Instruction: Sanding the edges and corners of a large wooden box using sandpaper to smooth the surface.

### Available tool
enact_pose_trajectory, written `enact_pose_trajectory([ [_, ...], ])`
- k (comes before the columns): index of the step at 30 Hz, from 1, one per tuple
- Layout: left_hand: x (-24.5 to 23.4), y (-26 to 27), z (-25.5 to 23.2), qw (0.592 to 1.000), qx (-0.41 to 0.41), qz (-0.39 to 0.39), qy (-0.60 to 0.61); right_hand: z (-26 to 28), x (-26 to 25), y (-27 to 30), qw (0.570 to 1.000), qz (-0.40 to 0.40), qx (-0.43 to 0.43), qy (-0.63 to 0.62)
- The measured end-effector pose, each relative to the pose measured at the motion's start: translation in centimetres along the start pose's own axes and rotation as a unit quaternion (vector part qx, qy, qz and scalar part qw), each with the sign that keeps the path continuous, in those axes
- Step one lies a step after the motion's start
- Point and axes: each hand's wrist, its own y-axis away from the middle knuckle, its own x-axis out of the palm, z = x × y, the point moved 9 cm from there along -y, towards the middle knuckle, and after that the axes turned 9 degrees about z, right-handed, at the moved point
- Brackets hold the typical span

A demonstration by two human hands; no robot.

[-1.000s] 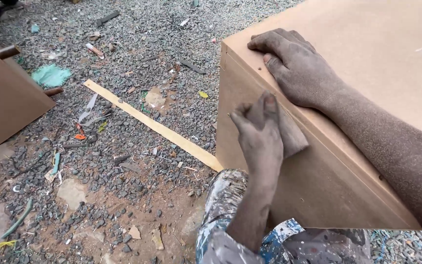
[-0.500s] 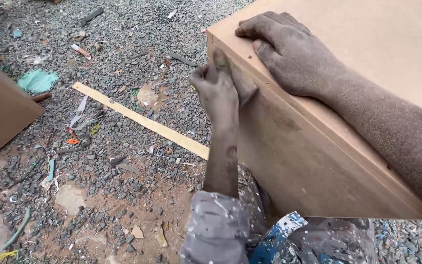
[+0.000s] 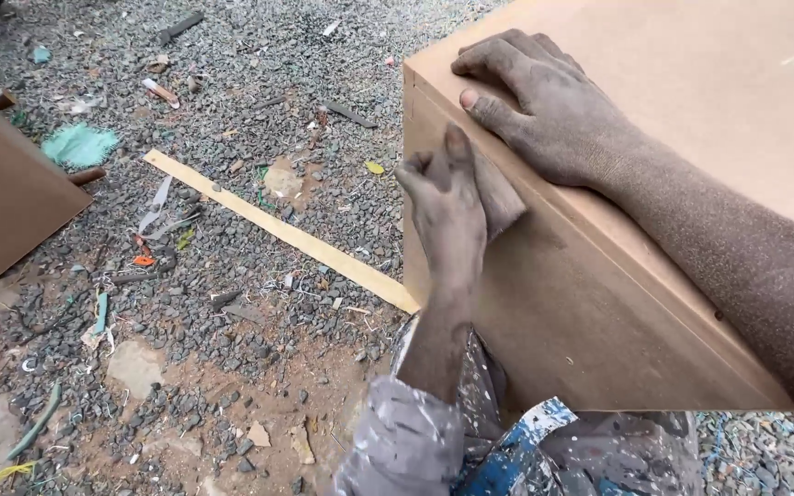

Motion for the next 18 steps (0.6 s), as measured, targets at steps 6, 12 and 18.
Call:
enact_pose_trajectory([
  [6,-1.4,-6.2,0.6,1.000,0.001,0.002,-0.009,-1.1,0.6,-0.9,0.999,0.021,0.033,-0.014],
  [12,0.6,0.0,0.1,0.999,-0.002,0.024,0.026,-0.7,0.4,-0.9,0.999,0.013,0.026,-0.016],
  [18,-1.1,-5.7,-0.3,0.998,0.047,0.017,0.050,-1.1,0.6,-1.0,0.999,0.017,0.036,-0.012],
])
